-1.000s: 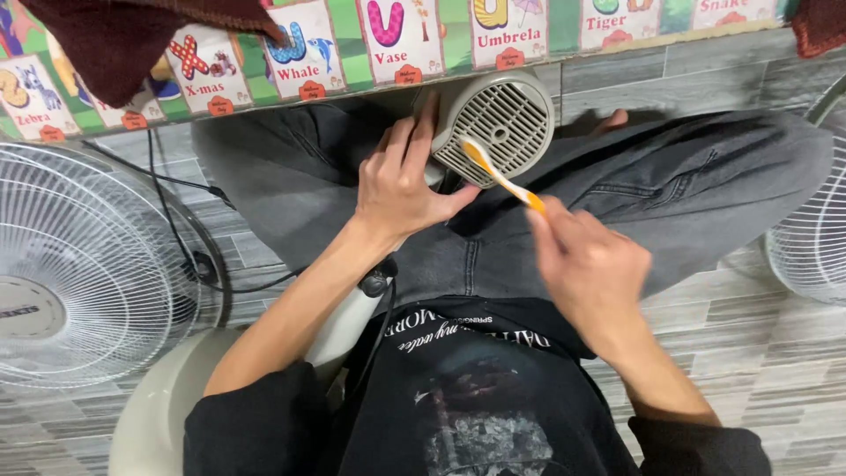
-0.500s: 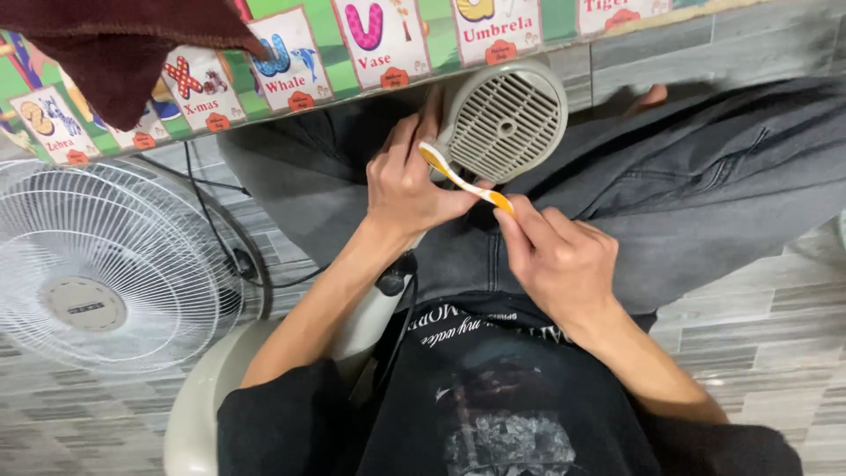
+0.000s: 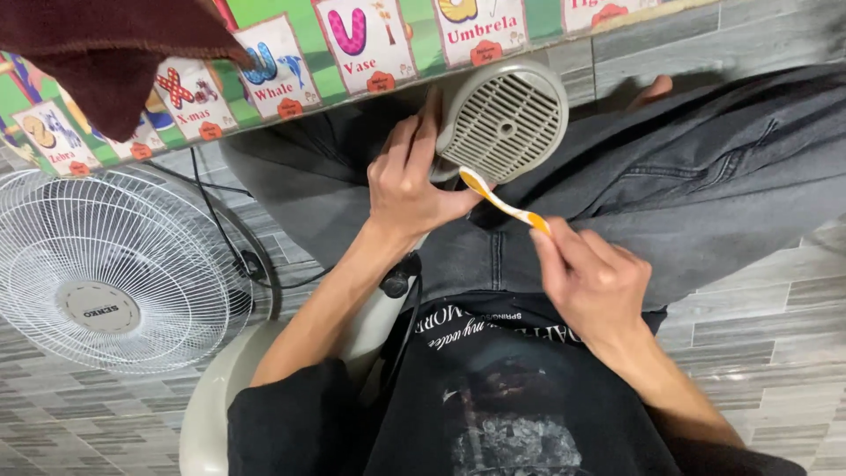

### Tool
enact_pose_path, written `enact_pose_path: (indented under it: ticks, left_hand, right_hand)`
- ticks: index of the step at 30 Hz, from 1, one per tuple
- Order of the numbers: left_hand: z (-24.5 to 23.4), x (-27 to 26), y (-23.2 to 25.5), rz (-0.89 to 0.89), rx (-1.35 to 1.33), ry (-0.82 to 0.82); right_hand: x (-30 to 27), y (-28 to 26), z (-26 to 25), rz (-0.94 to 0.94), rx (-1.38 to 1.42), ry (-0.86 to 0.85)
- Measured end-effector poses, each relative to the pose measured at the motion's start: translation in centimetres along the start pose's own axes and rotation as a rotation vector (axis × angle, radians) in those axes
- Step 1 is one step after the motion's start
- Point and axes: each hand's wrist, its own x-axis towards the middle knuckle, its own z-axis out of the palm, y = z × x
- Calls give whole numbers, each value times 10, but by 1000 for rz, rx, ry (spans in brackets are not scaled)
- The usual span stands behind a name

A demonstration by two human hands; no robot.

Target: Cleaning the motor housing of a disassembled electric fan using a toothbrush and a cloth.

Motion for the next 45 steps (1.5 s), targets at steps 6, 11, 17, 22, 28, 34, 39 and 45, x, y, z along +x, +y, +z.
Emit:
enact_pose_path:
  ticks: [6, 11, 17, 22, 28, 34, 39, 45]
  left_hand:
    - [-11, 4, 2, -3, -72, -119]
    - [-9, 3, 3, -11, -19, -147]
    - [-10, 3, 2, -10, -74, -102]
    - [-8, 0, 3, -46, -61, -132]
    - [-10, 3, 4, -36, -47, -139]
    - [-8, 2, 4, -36, -90, -97]
    - [-10, 1, 7, -35, -28, -153]
    - [-9, 0, 3, 4, -42, -121]
  right_hand:
    - [14, -16, 4, 63, 71, -2]
    - [4, -8, 3, 139, 77, -34]
    - [16, -20, 2, 66, 11, -21]
    - [7, -9, 4, 46, -26, -23]
    - [4, -8, -1, 136, 34, -38]
    - [21, -31, -7, 145, 64, -34]
    - [-1, -18, -12, 194, 28, -48]
    - [13, -23, -8, 116, 18, -12]
